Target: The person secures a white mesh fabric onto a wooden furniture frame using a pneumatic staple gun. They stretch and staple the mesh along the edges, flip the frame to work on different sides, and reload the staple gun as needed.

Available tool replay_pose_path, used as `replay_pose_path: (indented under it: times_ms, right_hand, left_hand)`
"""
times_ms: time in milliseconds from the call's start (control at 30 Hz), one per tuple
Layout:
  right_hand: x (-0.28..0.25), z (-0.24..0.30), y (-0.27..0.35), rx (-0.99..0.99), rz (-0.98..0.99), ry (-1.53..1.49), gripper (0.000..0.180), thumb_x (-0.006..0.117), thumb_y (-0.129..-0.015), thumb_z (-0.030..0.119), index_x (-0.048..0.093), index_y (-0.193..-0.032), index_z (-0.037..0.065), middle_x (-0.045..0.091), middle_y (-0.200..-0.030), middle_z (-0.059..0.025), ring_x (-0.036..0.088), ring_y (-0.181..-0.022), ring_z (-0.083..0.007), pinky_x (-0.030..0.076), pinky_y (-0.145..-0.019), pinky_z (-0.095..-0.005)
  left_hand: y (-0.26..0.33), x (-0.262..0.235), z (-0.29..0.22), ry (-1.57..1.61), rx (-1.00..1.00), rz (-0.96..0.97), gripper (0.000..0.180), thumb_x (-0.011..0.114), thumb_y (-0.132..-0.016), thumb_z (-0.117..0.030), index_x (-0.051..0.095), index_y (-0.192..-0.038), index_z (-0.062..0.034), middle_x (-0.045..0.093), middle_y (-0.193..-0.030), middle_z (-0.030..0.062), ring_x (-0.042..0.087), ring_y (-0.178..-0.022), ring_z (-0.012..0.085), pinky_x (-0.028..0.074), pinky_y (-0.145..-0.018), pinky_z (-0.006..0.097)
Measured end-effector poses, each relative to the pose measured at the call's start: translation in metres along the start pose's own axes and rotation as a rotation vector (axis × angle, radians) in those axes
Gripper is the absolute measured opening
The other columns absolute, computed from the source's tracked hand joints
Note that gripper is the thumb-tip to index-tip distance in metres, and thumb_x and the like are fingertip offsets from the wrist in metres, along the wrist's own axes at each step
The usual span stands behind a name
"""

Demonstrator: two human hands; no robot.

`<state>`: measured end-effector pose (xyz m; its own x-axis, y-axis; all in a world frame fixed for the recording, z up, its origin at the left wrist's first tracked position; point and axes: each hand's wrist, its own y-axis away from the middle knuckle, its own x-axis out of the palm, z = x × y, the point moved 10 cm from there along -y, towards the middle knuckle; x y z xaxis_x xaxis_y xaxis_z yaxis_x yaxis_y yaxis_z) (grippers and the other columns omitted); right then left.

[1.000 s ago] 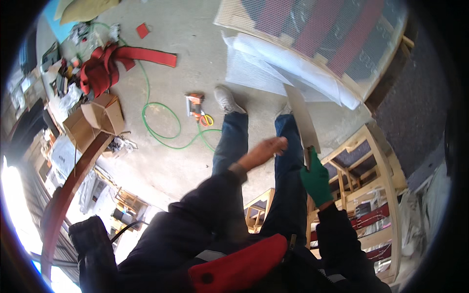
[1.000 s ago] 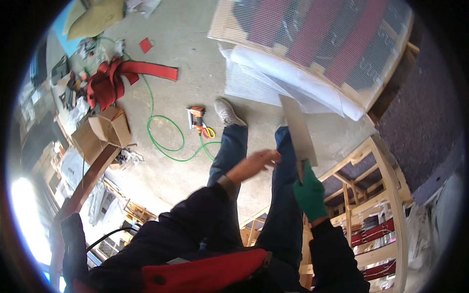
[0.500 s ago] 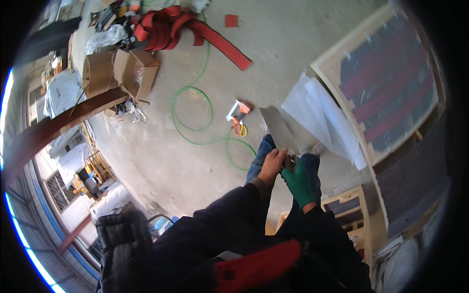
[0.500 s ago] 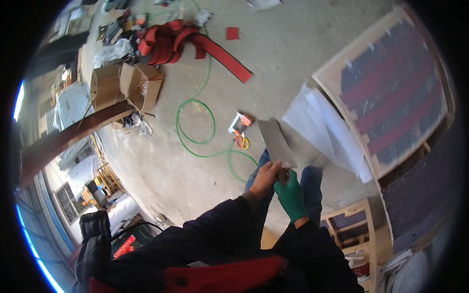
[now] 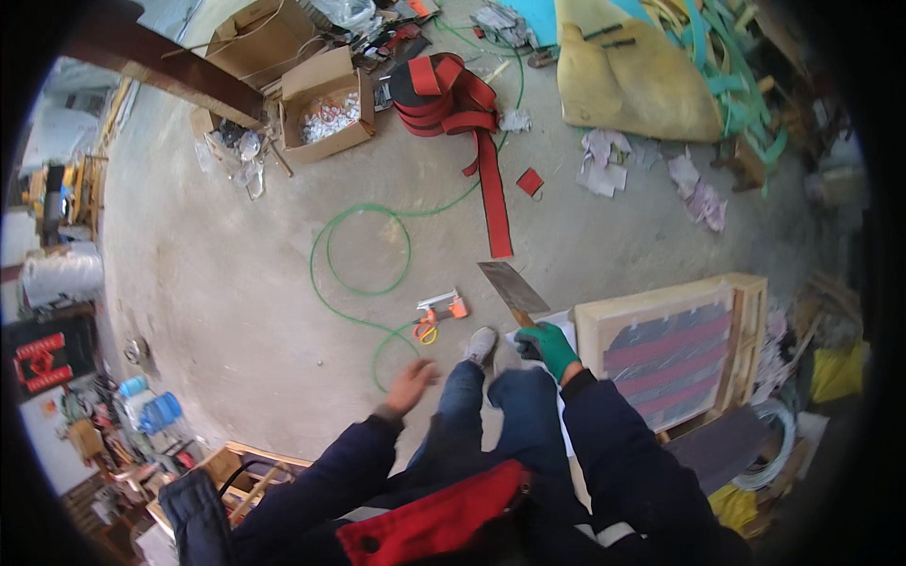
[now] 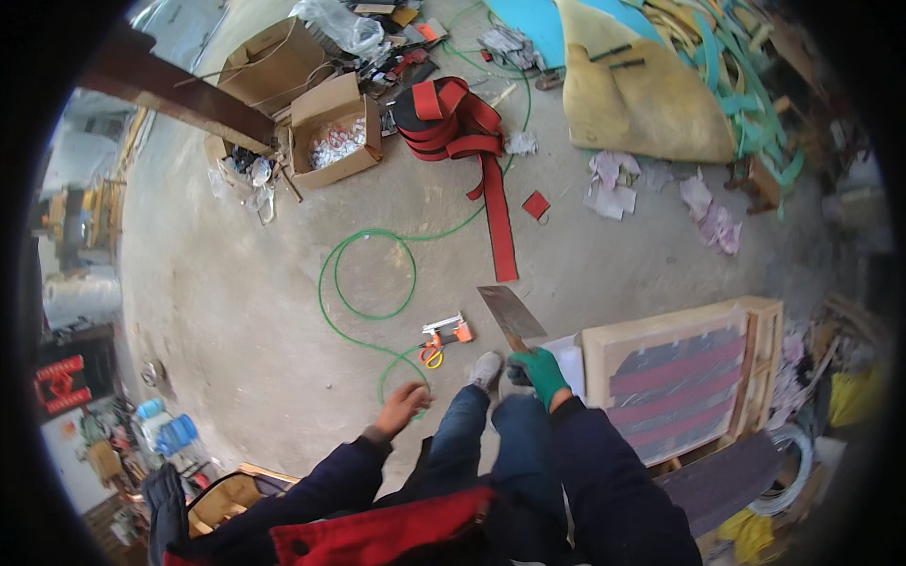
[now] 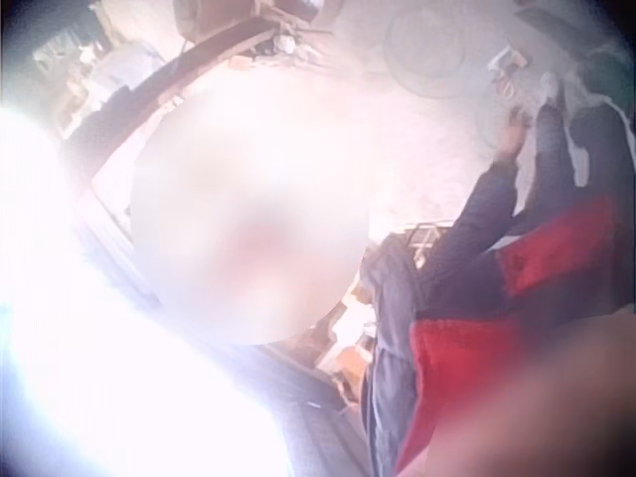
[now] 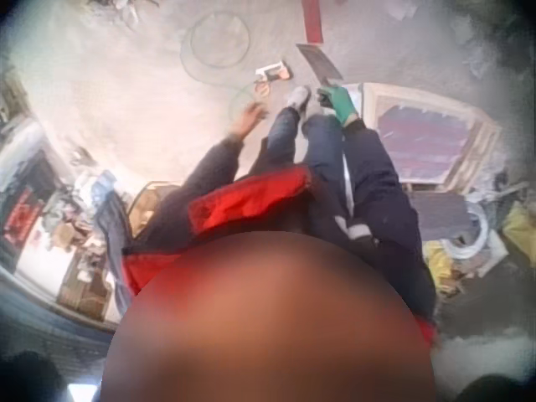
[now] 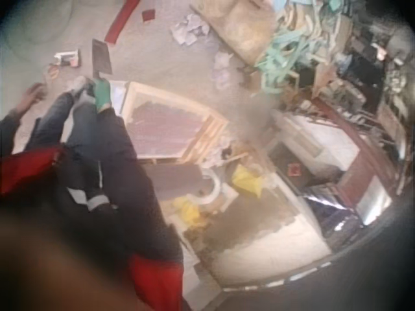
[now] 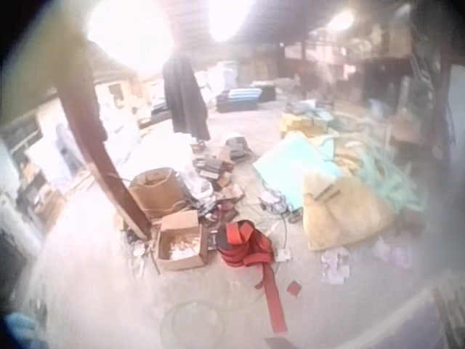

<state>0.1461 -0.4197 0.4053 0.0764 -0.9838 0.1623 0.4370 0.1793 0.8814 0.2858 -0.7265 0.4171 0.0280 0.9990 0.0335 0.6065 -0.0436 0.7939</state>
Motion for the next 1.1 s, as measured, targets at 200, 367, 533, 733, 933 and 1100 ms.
replay_pose_path:
  times_ms: [200,367,533,733,933,1100]
  right_hand:
    - [0.069,0.148,-0.103,-0.174,0.043,0.183,0.019,0.074,-0.093,0.015,0.067,-0.103,0.001,0.070,-0.083,-0.0084,0.070,-0.069,-0.0188,0.059,-0.067,-0.0324]
    - [0.160,0.295,-0.233,-0.375,0.101,0.147,0.022,0.074,-0.092,0.016,0.064,-0.105,0.001,0.070,-0.082,-0.0079,0.068,-0.068,-0.0182,0.056,-0.065,-0.0323]
    - [0.250,0.424,-0.379,-0.550,0.132,0.247,0.025,0.074,-0.094,0.020,0.063,-0.106,0.001,0.069,-0.082,-0.0075,0.067,-0.066,-0.0184,0.054,-0.061,-0.0338]
    - [0.264,0.433,-0.500,-0.409,-0.107,0.690,0.031,0.072,-0.095,0.026,0.063,-0.108,-0.001,0.064,-0.079,-0.0101,0.065,-0.060,-0.0229,0.054,-0.057,-0.0406]
    - [0.199,0.316,-0.444,0.172,-0.028,1.122,0.033,0.071,-0.093,0.029,0.062,-0.119,0.011,0.055,-0.069,-0.0074,0.055,-0.052,-0.0239,0.043,-0.044,-0.0413]
    - [0.227,0.257,-0.317,0.478,0.392,1.142,0.022,0.066,-0.103,0.032,0.068,-0.106,0.011,0.069,-0.091,-0.0069,0.071,-0.076,-0.0245,0.059,-0.069,-0.0395]
  left_hand:
    - [0.122,-0.149,0.081,0.132,-0.106,-0.503,0.030,0.061,-0.104,-0.022,0.067,-0.113,0.0054,0.075,-0.099,0.0157,0.074,-0.089,0.0225,0.060,-0.075,0.034]
    - [0.173,-0.141,0.131,0.384,-0.376,-0.679,0.033,0.063,-0.103,-0.030,0.066,-0.111,0.0019,0.075,-0.092,0.0141,0.072,-0.076,0.0192,0.052,-0.061,0.029]
    - [0.157,-0.053,0.107,0.477,-0.571,-0.543,0.026,0.062,-0.104,-0.027,0.066,-0.111,-0.0026,0.076,-0.093,0.0104,0.073,-0.079,0.0180,0.055,-0.063,0.031]
    - [0.162,0.045,0.087,0.843,-0.719,-0.569,0.028,0.062,-0.105,-0.032,0.066,-0.104,-0.0043,0.076,-0.094,0.0095,0.073,-0.080,0.0176,0.053,-0.064,0.031]
    - [0.152,0.185,0.109,1.299,-0.606,-0.427,0.030,0.058,-0.108,-0.033,0.066,-0.117,-0.0057,0.076,-0.105,0.0108,0.073,-0.088,0.0194,0.054,-0.064,0.031]
    - [0.153,0.244,0.073,0.867,-0.476,-0.807,0.037,0.056,-0.106,-0.038,0.076,-0.106,-0.0066,0.078,-0.096,0.0124,0.073,-0.080,0.0221,0.056,-0.072,0.033]
